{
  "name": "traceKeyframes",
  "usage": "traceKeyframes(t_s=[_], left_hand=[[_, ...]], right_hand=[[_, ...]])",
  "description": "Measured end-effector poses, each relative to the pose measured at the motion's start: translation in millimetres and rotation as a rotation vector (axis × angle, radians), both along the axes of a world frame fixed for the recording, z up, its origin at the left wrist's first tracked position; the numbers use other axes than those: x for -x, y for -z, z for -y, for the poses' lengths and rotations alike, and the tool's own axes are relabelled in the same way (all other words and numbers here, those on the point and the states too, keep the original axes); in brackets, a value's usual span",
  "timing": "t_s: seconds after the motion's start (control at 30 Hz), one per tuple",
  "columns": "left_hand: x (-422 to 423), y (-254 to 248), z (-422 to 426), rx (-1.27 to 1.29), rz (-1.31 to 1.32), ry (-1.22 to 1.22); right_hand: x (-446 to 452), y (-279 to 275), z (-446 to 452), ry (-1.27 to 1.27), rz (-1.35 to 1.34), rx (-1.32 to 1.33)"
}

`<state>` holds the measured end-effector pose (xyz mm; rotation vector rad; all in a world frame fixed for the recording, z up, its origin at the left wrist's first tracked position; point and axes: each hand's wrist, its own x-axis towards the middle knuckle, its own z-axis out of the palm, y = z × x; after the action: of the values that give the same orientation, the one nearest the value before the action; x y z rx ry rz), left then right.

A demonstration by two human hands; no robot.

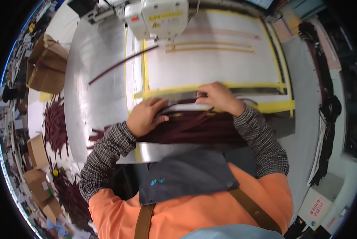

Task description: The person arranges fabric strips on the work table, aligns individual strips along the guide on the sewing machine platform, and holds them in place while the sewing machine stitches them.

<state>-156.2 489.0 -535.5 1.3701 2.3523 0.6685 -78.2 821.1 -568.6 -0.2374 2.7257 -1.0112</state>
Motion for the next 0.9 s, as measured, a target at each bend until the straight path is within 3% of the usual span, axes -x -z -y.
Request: traceKeyframes(t_s=[0.17,0.33,0.4,0.47,0.6,0.8,0.9], left_hand=[[-50,2,37,0.242,-0.200,-0.043],[-80,30,65,0.233,-0.351,-0.124],[-89,23,66,0.223,-0.382,-0.078],[-87,34,67,0.267,-0.418,-0.086],[-62,51,72,0.124,-0.530,-0.031],[-36,54,85,0.088,-0.603,-0.011],[-35,53,87,0.092,-0.590,-0.017]], right_hand=[[-62,-27,10,0.151,-0.639,-0.182],[-177,-9,23,-0.064,-0.602,-0.197],[-203,13,19,0.006,-0.558,-0.237],[-211,33,2,0.097,-0.590,-0.301],[-189,42,-15,0.040,-0.715,-0.437],[-178,46,-44,0.111,-0.784,-0.455],[-205,43,-77,0.183,-0.716,-0.553]])
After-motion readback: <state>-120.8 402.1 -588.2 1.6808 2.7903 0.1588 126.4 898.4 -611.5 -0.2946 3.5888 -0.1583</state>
